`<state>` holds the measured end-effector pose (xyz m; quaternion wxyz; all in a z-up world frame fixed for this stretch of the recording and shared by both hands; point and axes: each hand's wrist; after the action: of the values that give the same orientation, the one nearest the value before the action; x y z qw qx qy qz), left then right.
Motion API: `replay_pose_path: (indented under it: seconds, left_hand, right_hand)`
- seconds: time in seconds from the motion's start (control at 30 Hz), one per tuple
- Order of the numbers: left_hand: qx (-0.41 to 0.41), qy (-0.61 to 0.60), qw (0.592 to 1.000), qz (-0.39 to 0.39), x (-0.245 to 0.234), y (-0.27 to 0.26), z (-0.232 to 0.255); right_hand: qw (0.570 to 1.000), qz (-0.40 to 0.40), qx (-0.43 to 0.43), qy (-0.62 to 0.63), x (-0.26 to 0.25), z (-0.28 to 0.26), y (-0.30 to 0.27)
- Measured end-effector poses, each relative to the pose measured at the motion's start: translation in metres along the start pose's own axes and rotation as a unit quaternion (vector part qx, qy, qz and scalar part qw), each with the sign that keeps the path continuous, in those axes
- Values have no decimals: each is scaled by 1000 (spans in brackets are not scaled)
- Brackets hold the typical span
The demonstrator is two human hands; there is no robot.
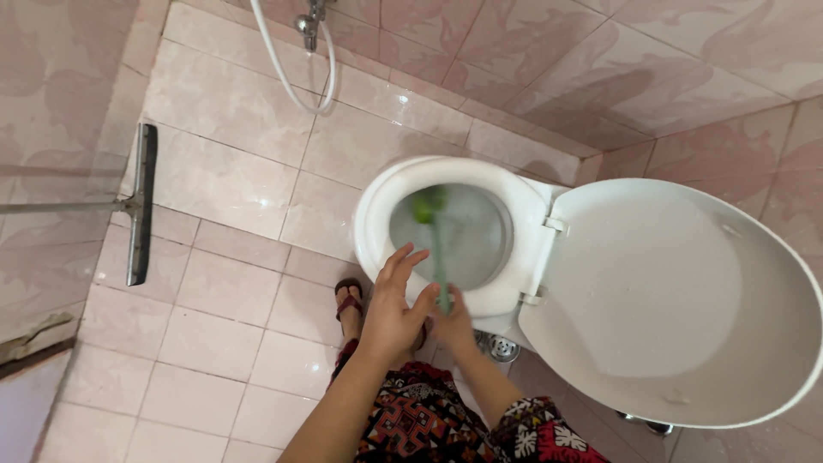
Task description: The person scrubs the inside of a toilet bowl with a green toilet brush, then rinses the bowl and seat using a handheld bidet sprayer. The person closes the toilet lid at the end.
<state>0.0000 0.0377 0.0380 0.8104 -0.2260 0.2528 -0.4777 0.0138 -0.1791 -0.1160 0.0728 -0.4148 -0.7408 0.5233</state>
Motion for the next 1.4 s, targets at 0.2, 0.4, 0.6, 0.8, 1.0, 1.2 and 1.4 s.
replay_pose_path:
  seconds: [0.2, 0.4, 0.6, 0.8, 1.0, 1.2, 1.4]
  left_hand:
    - [-31, -10, 999, -16, -2, -4, 1]
    - [-9, 5, 1000, -8, 0, -2, -8]
    - [2, 18, 1000, -18, 2, -8, -16]
    - [-2, 13, 1000, -22, 0, -10, -14]
    - [-26, 2, 999, -30, 1, -18, -9]
    - [-10, 18, 999, -25, -2, -27, -9]
    - [-32, 17, 999, -15, -7, -20, -11]
  right_hand:
    - [996, 53, 24, 67, -36, -15, -7]
    - [1000, 8, 17, -6, -8, -40, -32]
    - [990, 73, 43, 111, -37, -35, -15]
    - [988, -20, -100, -115, -17, -21, -17]
    - [988, 20, -30, -152, -88, -60, -10]
    - [989, 89, -75, -91, -83, -33, -43]
    - [984, 143, 18, 104, -67, -17, -43]
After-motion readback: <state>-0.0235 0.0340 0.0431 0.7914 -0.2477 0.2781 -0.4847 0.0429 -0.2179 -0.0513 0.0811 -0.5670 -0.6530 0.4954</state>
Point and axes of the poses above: each hand's wrist, its own y-axis towards the middle knuckle, its own x-axis out of the palm, z = x × y, and after that the axes turned 9 degrees about -x, right-handed
